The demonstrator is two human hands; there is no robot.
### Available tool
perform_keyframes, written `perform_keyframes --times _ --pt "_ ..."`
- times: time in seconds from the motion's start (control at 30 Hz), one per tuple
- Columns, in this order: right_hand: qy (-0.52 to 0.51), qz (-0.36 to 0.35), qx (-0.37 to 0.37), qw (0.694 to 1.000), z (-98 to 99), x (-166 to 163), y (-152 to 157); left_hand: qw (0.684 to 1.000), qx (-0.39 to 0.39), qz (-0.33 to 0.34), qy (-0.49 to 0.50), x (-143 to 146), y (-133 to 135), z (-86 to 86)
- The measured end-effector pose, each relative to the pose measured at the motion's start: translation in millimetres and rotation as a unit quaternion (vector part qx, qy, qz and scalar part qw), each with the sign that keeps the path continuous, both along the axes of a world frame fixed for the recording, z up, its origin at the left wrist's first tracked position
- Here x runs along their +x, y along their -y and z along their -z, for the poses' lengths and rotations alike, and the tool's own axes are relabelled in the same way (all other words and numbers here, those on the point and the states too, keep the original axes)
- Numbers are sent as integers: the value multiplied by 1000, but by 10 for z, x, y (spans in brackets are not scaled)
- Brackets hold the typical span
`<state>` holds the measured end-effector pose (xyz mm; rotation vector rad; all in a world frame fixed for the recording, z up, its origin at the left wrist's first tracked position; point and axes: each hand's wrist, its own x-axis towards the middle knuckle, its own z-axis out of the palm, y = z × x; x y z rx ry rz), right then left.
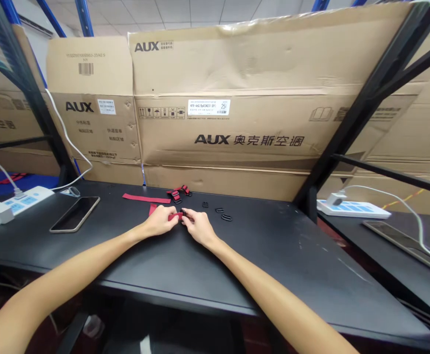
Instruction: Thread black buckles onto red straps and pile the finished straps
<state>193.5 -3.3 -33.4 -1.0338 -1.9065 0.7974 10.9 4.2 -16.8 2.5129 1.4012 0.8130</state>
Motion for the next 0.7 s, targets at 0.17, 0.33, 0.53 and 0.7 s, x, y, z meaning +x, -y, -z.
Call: perform_keyframes --times 0.17,0.33,0.53,0.7 --pt "2 1 23 1000 7 -18 31 1000 14 -13 1 -12 -7 8" --pt "-32 -26 4 999 -56 -1 55 999 4 46 24 -44 -20 9" --pt "-117 -48 -47 991 -125 45 -17 992 -6 89 91 -32 10 -41" --pt "-145 -53 -74 985 -102 41 -49 982 -52 128 126 -41 37 -56"
